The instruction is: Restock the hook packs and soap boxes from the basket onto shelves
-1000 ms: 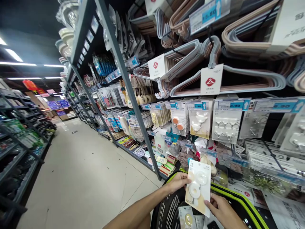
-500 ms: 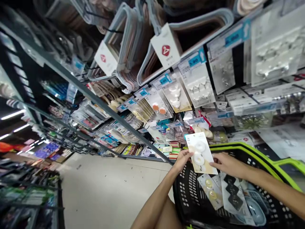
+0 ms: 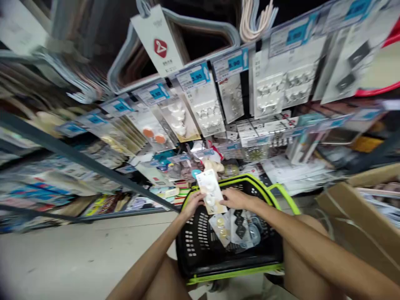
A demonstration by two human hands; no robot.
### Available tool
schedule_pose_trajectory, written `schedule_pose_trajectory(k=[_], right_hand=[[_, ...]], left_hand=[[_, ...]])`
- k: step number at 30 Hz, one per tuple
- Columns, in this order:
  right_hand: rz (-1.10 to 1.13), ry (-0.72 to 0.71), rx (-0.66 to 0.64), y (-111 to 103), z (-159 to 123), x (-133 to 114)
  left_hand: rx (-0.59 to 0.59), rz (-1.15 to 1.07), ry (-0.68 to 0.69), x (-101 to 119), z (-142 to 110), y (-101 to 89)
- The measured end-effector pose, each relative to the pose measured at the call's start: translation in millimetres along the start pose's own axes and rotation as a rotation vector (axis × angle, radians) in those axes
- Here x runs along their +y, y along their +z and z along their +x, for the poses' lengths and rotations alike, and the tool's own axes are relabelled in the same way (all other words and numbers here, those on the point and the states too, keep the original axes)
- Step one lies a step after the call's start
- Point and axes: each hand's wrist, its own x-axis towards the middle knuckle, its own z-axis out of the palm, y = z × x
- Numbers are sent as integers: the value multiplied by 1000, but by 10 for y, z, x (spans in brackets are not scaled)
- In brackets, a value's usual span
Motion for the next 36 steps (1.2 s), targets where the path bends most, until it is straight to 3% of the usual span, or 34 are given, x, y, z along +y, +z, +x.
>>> schedule_pose_trajectory(k=[8, 12, 20, 36], right_hand=[[-89, 45, -82, -100, -8, 27], [-236, 14, -153, -124, 7, 23], [-413, 76, -286, -119, -25, -56], [-453, 122, -280, -42, -11, 93]], left_hand=[[-90, 202, 9, 170, 30, -89], [-36, 416, -2, 226, 4, -162], [-62, 518, -34, 297, -52, -77], [-194, 639, 0, 56, 72, -228]])
